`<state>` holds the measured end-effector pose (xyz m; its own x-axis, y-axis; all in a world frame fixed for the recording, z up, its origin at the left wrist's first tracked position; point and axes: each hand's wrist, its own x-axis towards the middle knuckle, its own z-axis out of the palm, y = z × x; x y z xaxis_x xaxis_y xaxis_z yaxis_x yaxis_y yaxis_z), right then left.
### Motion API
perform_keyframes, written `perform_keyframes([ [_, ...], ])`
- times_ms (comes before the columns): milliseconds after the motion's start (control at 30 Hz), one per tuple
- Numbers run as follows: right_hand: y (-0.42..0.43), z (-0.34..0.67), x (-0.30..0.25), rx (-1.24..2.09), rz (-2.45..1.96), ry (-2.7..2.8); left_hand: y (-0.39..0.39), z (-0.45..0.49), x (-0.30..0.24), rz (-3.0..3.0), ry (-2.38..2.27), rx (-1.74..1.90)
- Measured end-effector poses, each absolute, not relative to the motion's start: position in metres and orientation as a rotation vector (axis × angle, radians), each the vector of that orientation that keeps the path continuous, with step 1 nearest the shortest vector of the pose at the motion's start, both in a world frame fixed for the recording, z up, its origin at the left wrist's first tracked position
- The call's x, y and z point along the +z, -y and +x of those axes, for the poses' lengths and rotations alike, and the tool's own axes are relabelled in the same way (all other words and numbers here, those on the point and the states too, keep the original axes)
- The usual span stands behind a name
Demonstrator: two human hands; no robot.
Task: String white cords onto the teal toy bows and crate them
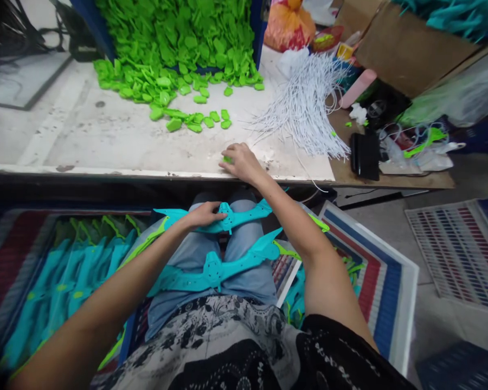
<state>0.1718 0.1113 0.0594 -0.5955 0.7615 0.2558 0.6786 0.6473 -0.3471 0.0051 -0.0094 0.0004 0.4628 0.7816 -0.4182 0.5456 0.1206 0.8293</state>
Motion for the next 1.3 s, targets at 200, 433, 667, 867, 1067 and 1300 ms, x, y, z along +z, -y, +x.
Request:
perform_keyframes([
  [200,-0.104,0.179,0.059,0.273,-1.039,2.595,0.005,0.002,0.001,1.464,-1.139,0.253],
  [433,-0.007,0.194,0.040,0.633,-0.902,2.481,-0.002,-0.005,-0.012,1.217,-1.128,0.349],
  [667,0.036,0.200,-0.008,0.814,-1.035,2.396,0.000,-0.003,-0.013,1.022,-1.050,0.370],
  [867,0.038,0.192,-0.007,0.842,-1.146,2.283,0.003,-0.002,-0.011,1.237,-1.062,0.359],
  [1067,0.030,0.184,0.000,1.027,-1.493,2.048,0.007,0.003,-0.010,1.244,-1.151,0.391],
  [1300,0.010,0.180,0.001,1.117,-1.637,2.178,0.008,0.009,-0.010,1.123,-1.236,0.414],
])
